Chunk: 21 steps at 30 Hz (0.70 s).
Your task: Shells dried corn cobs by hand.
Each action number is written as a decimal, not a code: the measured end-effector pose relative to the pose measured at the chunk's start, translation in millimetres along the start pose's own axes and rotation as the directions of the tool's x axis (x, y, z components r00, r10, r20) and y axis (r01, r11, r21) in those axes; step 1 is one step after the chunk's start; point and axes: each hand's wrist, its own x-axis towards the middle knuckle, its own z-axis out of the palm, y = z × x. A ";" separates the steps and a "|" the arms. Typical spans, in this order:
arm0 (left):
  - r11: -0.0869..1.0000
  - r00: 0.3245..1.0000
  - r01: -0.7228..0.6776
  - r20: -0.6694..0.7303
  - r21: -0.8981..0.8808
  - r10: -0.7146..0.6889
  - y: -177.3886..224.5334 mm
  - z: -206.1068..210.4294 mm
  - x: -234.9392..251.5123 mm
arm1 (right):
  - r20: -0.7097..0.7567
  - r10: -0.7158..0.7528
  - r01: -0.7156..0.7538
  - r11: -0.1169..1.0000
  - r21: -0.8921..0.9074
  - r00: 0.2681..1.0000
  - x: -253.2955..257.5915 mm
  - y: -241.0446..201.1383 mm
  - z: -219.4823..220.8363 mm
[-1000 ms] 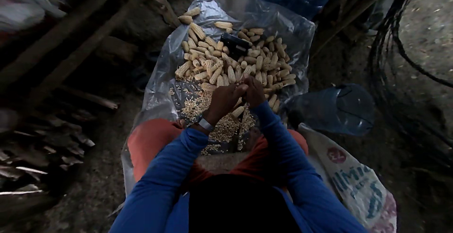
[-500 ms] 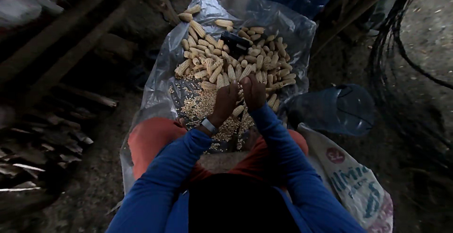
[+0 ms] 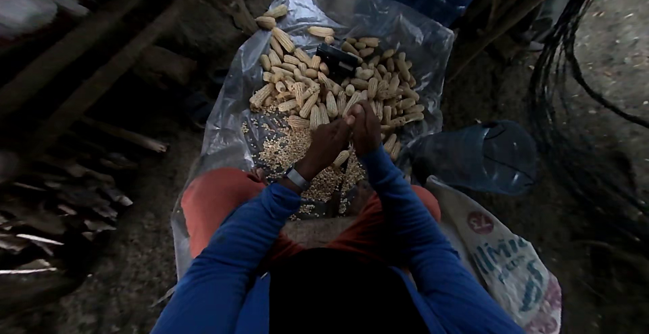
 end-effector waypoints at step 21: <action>0.982 0.994 -0.078 -0.061 0.174 0.090 -16.6 12.8 12.0 | 0.000 0.146 -0.143 0.969 0.203 0.989 3.8 -2.3 -0.3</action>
